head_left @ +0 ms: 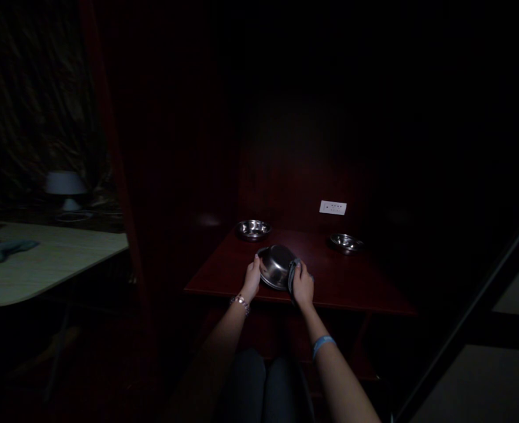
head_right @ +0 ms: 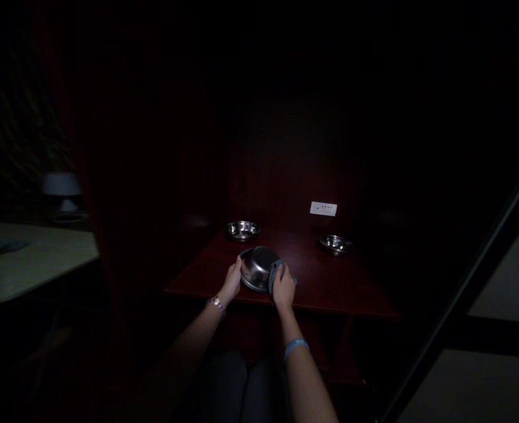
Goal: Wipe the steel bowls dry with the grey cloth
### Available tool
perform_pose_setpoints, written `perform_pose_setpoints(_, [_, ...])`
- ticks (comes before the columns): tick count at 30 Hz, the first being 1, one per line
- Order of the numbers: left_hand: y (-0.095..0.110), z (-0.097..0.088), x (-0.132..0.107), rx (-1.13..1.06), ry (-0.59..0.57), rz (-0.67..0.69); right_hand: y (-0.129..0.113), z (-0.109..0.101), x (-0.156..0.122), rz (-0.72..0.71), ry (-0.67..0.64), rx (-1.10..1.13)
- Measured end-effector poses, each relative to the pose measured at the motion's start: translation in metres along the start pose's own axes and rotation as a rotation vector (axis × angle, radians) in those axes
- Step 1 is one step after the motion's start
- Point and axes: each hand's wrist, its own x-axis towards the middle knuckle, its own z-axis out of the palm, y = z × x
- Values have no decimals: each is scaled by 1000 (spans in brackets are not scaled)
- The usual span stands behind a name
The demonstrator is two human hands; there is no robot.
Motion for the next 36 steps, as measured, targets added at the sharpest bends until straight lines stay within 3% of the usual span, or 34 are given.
perform_pose_setpoints(36, [-1, -1, 0, -7, 0, 8, -2, -2, 0, 28, -27, -26])
